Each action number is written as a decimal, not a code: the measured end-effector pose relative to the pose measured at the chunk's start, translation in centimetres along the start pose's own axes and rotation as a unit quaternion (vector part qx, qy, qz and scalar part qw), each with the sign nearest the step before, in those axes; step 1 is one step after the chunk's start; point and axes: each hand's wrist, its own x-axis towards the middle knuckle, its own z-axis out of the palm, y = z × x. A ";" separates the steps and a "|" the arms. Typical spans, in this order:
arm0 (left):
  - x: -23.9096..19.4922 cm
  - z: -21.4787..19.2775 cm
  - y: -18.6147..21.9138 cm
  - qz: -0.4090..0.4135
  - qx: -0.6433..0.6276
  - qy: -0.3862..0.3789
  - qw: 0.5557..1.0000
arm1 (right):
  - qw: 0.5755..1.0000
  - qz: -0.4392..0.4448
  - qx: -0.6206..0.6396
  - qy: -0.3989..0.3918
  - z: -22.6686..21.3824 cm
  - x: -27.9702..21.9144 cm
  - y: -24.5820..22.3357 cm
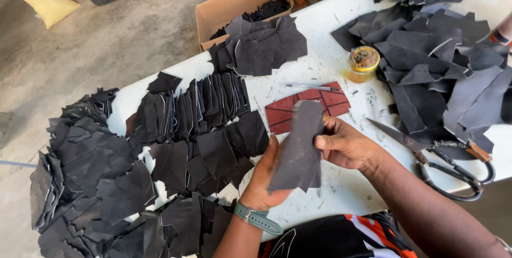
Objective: The person uses a white marker to draw lines on a red template placed over a stack of black rubber pieces. They repeatedly align the template, mark the rubber, and move the template to the next piece in the stack.
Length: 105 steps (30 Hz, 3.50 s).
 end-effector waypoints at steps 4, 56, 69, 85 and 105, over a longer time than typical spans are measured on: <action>-2.4 -3.3 -0.3 0.202 0.475 0.036 0.856 | 0.991 0.014 -0.106 0.082 0.1 -1.4 -0.5; -4.5 -0.2 -1.6 0.021 0.856 0.145 0.495 | 0.499 0.097 -0.834 0.212 -7.3 9.2 -6.7; -5.5 -1.4 2.2 0.200 0.735 0.235 0.604 | 0.651 0.031 -0.737 0.178 -1.3 5.9 -10.3; -1.6 1.5 5.7 0.276 0.427 0.088 0.857 | 0.863 -0.125 -0.477 0.107 -0.1 -4.5 -15.1; 0.5 2.2 5.4 0.196 0.505 0.086 0.836 | 0.838 -0.158 -0.513 0.098 0.9 -4.3 -13.6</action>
